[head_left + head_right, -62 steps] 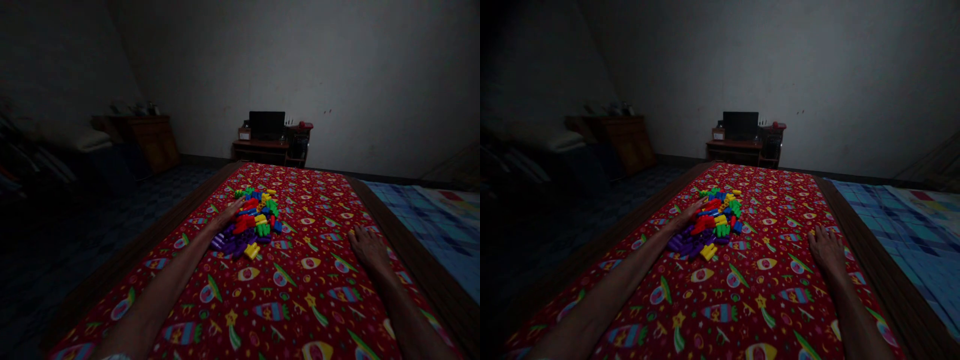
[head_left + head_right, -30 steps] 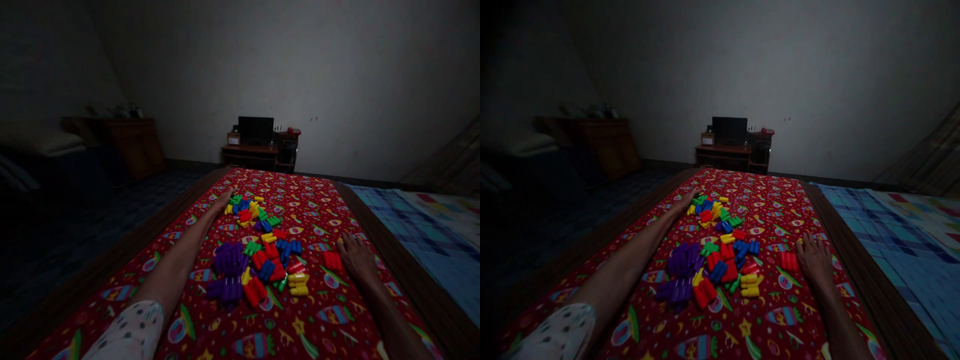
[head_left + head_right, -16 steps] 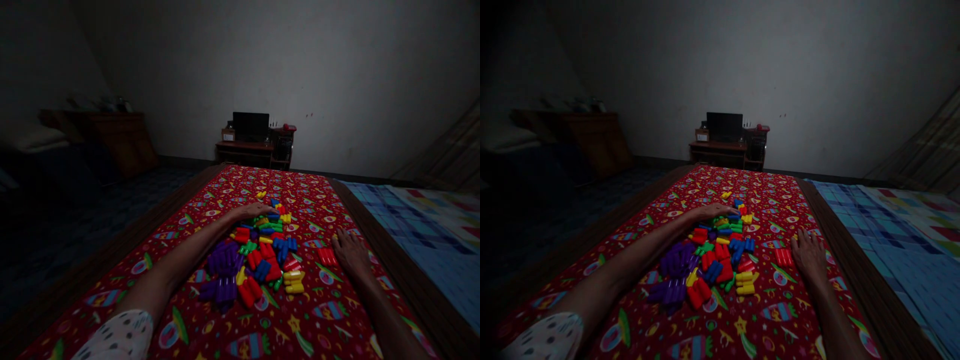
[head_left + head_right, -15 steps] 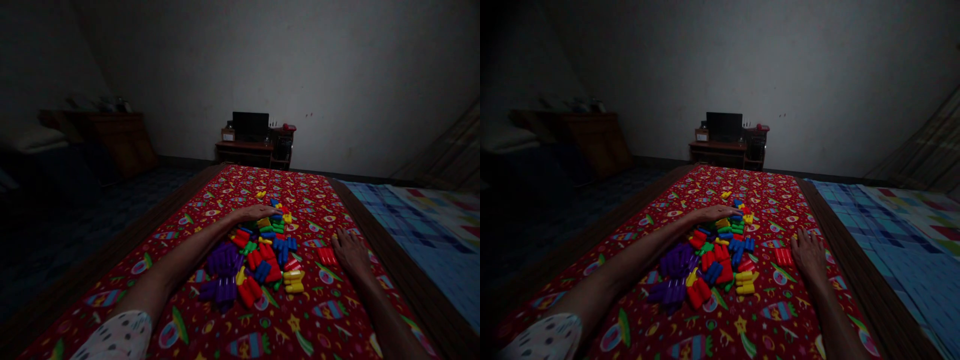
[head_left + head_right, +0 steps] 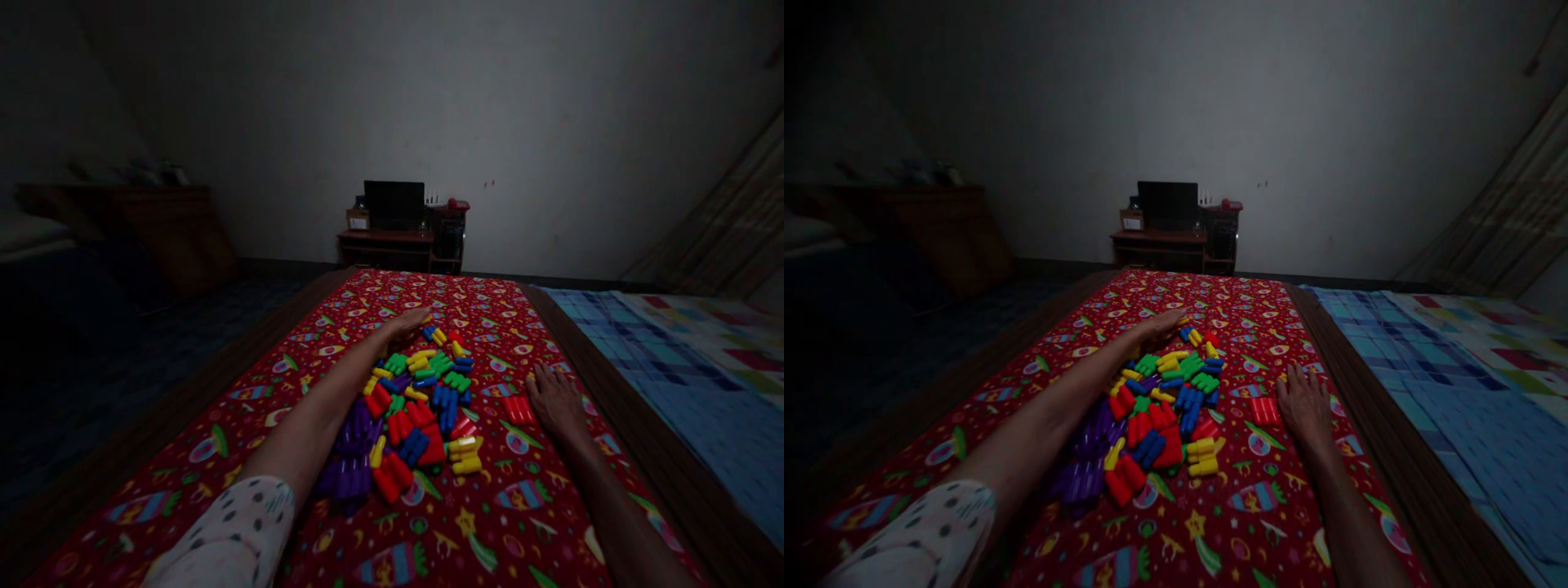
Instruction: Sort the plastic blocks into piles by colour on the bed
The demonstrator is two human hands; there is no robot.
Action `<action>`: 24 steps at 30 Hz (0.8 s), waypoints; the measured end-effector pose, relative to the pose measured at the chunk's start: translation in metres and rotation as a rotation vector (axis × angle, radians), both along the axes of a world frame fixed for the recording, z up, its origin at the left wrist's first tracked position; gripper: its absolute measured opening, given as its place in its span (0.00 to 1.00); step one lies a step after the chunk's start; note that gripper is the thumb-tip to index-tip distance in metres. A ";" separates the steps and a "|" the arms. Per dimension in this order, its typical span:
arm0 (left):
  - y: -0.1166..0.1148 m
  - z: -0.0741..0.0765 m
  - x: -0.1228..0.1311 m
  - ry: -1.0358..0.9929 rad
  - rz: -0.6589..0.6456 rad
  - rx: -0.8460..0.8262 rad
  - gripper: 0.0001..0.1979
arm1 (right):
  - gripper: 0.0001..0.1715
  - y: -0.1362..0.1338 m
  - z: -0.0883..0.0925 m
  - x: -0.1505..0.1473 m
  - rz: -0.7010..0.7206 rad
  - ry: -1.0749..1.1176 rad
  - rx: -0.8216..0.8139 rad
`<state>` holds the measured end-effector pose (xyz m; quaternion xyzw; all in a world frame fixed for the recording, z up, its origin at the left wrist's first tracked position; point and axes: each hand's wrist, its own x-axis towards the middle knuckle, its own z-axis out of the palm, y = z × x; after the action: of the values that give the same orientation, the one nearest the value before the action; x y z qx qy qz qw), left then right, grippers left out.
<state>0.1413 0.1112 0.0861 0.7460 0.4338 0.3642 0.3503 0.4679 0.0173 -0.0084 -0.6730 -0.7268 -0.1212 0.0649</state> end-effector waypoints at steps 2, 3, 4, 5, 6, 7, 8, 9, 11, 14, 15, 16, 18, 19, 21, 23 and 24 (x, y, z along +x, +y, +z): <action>0.004 -0.003 0.013 0.070 -0.085 -0.004 0.16 | 0.32 -0.001 0.002 -0.003 -0.037 0.018 0.004; 0.006 -0.005 0.020 0.104 -0.130 -0.008 0.16 | 0.33 -0.001 0.003 -0.004 -0.052 0.030 0.006; 0.006 -0.007 0.027 0.136 -0.176 -0.011 0.17 | 0.33 -0.002 0.003 -0.005 -0.062 0.039 0.005; 0.004 -0.009 0.035 0.166 -0.223 -0.012 0.17 | 0.33 -0.002 0.004 -0.006 -0.066 0.045 0.003; 0.001 -0.010 0.042 0.192 -0.270 -0.012 0.18 | 0.33 -0.002 0.005 -0.007 -0.067 0.047 -0.001; -0.003 -0.012 0.049 0.215 -0.316 -0.010 0.18 | 0.32 -0.002 0.006 -0.007 -0.068 0.046 -0.005; -0.010 -0.013 0.056 0.234 -0.361 -0.008 0.18 | 0.32 -0.002 0.007 -0.007 -0.066 0.042 -0.010; -0.019 -0.013 0.061 0.248 -0.402 -0.008 0.18 | 0.32 -0.002 0.008 -0.007 -0.064 0.040 -0.015; -0.041 -0.010 0.068 0.279 -0.501 0.003 0.18 | 0.32 -0.003 0.009 -0.007 -0.061 0.036 -0.022; -0.080 0.001 0.065 0.348 -0.688 0.073 0.19 | 0.31 -0.004 0.011 -0.006 -0.040 0.028 -0.018; -0.092 0.006 0.060 0.367 -0.726 0.095 0.20 | 0.31 -0.005 0.011 -0.006 -0.035 0.029 -0.015; -0.102 0.010 0.053 0.376 -0.737 0.109 0.20 | 0.31 -0.005 0.011 -0.006 -0.030 0.031 -0.012; -0.112 0.016 0.032 0.351 -0.668 0.119 0.22 | 0.30 -0.005 0.012 -0.006 -0.017 0.038 -0.010; -0.112 0.017 0.019 0.321 -0.567 0.141 0.24 | 0.30 -0.005 0.012 -0.006 -0.016 0.042 -0.011; -0.104 0.012 -0.011 0.269 -0.291 0.200 0.27 | 0.31 -0.005 0.012 -0.006 -0.027 0.054 -0.013; -0.092 0.001 -0.040 0.206 -0.022 0.187 0.29 | 0.32 -0.004 0.012 -0.007 -0.046 0.073 -0.017; -0.086 -0.005 -0.051 0.168 0.082 0.142 0.30 | 0.32 -0.004 0.013 -0.007 -0.054 0.083 -0.018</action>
<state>0.0901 0.0256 0.0806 0.7784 0.4650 0.3441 0.2439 0.4607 0.0131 0.0043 -0.6972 -0.7063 -0.0882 0.0854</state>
